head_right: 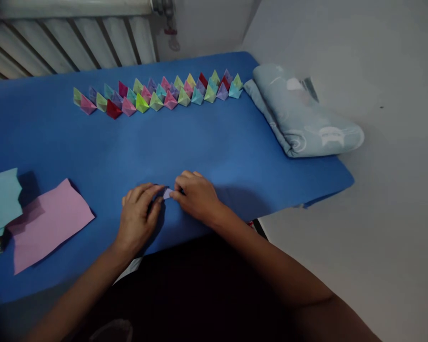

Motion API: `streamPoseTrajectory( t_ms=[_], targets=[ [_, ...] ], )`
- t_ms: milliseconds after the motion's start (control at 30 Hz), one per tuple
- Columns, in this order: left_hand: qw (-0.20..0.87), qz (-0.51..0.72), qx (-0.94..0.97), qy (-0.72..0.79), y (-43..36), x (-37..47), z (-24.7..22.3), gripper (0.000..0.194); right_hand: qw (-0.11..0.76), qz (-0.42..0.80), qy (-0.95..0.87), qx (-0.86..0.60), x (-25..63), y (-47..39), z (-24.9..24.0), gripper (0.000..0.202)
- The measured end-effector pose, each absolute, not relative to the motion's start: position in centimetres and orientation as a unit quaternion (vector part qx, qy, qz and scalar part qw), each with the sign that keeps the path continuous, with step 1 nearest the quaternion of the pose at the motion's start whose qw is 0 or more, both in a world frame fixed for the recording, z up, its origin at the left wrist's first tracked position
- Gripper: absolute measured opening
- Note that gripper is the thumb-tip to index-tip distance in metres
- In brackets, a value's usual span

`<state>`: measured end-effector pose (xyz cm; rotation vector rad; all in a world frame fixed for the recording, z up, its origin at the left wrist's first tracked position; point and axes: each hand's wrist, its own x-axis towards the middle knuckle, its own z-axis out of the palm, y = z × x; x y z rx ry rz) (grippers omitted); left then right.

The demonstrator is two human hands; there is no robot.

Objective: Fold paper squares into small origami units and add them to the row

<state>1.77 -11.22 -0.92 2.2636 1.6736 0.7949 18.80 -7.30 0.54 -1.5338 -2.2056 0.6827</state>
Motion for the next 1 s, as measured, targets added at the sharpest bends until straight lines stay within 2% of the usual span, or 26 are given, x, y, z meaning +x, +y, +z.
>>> streamPoseTrajectory(
  t_ms=[133,300,500,1000],
  targets=[
    [0.011,0.225,0.83,0.51,-12.0,1.4,-1.4,0.034,0.196,0.239,-0.781,-0.543,18.7,-7.2,0.7,0.02],
    [-0.032,0.18,0.852,0.491,-12.4,1.3,-1.4,0.038,0.215,0.248,-0.788,-0.52,19.3,-7.1,0.4,0.017],
    [-0.04,0.168,0.851,0.495,-12.6,1.2,-1.6,0.039,0.256,0.316,-0.785,-0.468,20.5,-6.9,0.2,0.009],
    [-0.014,0.163,0.85,0.5,-12.6,1.1,-1.7,0.043,0.224,0.279,-0.799,-0.483,20.0,-6.9,0.1,0.012]
  ],
)
